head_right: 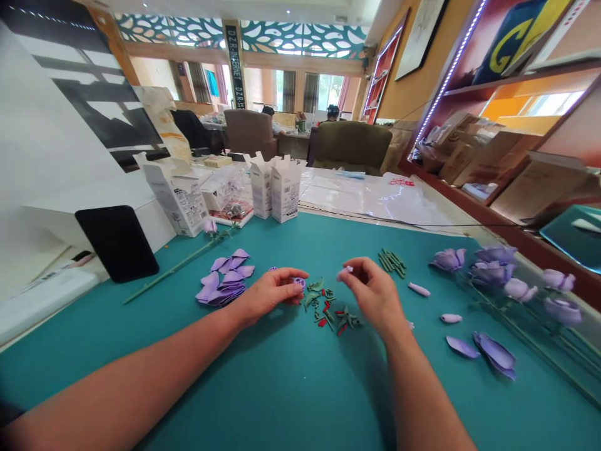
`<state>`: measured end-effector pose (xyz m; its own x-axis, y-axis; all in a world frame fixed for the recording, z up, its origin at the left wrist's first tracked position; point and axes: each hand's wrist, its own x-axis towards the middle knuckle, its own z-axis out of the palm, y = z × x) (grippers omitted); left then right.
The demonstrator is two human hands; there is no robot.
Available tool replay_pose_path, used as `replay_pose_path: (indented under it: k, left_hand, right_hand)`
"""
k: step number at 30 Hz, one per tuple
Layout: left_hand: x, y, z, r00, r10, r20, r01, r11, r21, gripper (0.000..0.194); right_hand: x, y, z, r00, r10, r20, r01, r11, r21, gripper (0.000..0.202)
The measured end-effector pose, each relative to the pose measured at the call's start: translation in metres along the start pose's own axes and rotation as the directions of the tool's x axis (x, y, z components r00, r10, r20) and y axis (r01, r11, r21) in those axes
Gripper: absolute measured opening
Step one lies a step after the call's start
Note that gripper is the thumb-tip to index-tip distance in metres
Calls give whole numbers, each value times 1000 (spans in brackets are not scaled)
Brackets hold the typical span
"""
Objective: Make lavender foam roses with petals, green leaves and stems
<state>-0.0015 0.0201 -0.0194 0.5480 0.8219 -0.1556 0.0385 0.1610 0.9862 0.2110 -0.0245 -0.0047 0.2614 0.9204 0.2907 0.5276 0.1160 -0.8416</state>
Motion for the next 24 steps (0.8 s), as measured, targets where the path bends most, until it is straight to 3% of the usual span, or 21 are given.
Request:
replay_pose_path:
  k: [4,12,24]
  left_hand:
    - [1,-6,-1,995,99,32,-103,983,153,37]
    - [-3,-4,0,969,244,48,-238,855,462,31]
    - [-7,-2,1,961,274,36,-252,815,521,31]
  right_hand:
    - [-13,-19,24,998,-4,69,-1,997,71,24]
    - [-17,-17,36,988,-15,151,2,996,85,28]
    - [-19,-9,41,983,-44,178,40,999,27,32]
